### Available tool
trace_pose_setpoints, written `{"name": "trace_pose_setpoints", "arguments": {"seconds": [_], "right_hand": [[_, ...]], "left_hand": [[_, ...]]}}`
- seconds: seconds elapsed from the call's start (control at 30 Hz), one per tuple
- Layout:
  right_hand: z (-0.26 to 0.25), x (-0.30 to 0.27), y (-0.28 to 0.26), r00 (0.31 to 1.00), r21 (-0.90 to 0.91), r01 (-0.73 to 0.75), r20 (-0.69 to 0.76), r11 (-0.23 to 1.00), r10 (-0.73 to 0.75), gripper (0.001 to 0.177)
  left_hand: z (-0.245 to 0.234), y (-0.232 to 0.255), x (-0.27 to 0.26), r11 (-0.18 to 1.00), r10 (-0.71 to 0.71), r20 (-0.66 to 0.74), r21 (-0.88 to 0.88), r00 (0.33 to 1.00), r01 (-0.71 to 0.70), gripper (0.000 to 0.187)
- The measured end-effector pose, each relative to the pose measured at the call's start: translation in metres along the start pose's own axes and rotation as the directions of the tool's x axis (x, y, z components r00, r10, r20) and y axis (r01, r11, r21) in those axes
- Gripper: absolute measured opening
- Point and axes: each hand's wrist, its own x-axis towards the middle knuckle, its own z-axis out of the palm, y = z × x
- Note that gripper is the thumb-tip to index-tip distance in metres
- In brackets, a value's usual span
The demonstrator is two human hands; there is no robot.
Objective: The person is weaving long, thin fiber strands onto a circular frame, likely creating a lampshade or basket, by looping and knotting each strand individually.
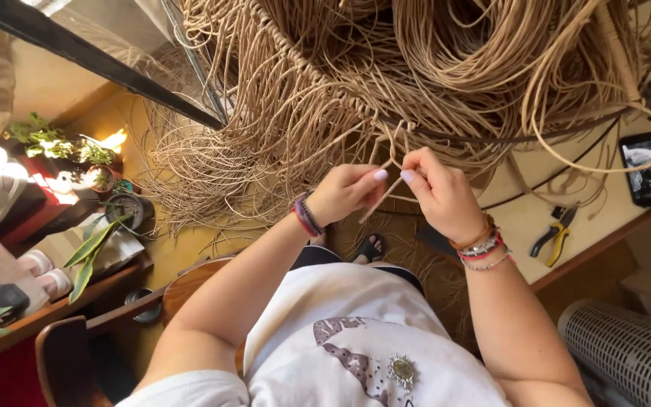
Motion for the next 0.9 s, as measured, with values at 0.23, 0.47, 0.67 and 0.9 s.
{"name": "trace_pose_setpoints", "arguments": {"seconds": [0.23,0.47,0.67,0.9], "right_hand": [[0.006,-0.001,0.013,1.000,0.090,-0.022,0.020,0.996,0.020,0.010],[-0.004,0.004,0.003,1.000,0.065,-0.006,0.013,0.998,0.005,0.011],[0.000,0.009,0.009,1.000,0.097,-0.020,-0.008,0.995,0.021,0.009],[0.005,0.005,0.002,0.999,0.137,-0.032,-0.018,0.990,0.035,0.009]], "left_hand": [[-0.014,-0.006,-0.019,0.688,-0.230,0.141,0.724,0.963,0.059,0.038],[-0.006,0.007,0.015,0.958,0.258,0.259,0.055,0.931,-0.281,0.011],[-0.011,0.003,-0.002,0.983,0.121,0.642,0.031,0.757,-0.184,0.023],[-0.004,-0.013,0.006,0.969,0.129,0.716,-0.238,0.686,0.066,0.023]]}}
